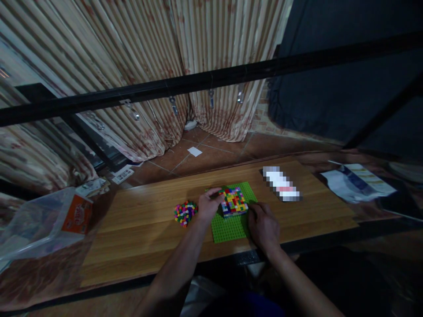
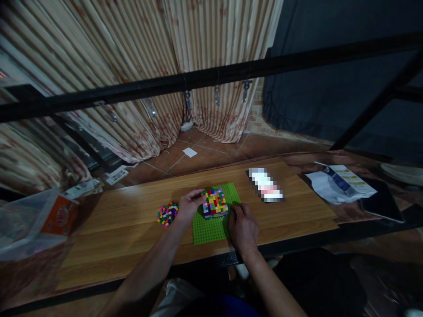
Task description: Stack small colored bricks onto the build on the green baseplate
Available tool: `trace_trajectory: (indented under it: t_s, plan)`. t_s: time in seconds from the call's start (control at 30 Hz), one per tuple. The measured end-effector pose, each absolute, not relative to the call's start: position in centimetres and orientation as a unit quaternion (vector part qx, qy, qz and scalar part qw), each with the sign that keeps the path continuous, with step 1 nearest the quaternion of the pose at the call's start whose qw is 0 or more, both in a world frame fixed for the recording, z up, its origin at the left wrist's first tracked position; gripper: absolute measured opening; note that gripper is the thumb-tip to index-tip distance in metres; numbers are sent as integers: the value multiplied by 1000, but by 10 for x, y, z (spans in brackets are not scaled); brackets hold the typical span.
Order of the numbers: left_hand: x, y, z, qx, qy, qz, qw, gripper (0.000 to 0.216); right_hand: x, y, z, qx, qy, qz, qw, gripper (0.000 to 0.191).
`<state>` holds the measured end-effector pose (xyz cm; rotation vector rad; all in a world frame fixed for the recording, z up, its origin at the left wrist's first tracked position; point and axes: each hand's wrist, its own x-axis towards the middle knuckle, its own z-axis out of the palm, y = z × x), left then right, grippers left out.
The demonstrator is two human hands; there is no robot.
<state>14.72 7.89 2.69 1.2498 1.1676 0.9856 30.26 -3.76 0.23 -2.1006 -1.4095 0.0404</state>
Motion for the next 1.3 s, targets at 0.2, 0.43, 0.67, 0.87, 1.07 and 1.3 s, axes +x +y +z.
trace_trajectory:
  t_s: [0.2, 0.43, 0.67, 0.87, 1.07, 1.3]
  plan:
    - [145, 82, 36, 517, 478, 396, 590, 27, 303, -38, 3, -791, -535, 11, 296, 28]
    - [149, 88, 37, 514, 506, 387, 575, 22, 303, -37, 1, -791, -538, 10, 291, 28]
    - [148, 79, 36, 508, 493, 432, 558, 33, 305, -37, -1, -789, -545, 1, 283, 27]
    - [114, 51, 31, 548, 514, 436, 496, 30, 307, -38, -2, -789, -546, -1, 281, 29]
    - [52, 40, 26, 548, 576, 457, 399, 24, 307, -40, 0, -798, -537, 7, 274, 29]
    - [2, 54, 31, 615, 661, 372, 213, 29, 309, -39, -5, -801, -536, -3, 267, 29]
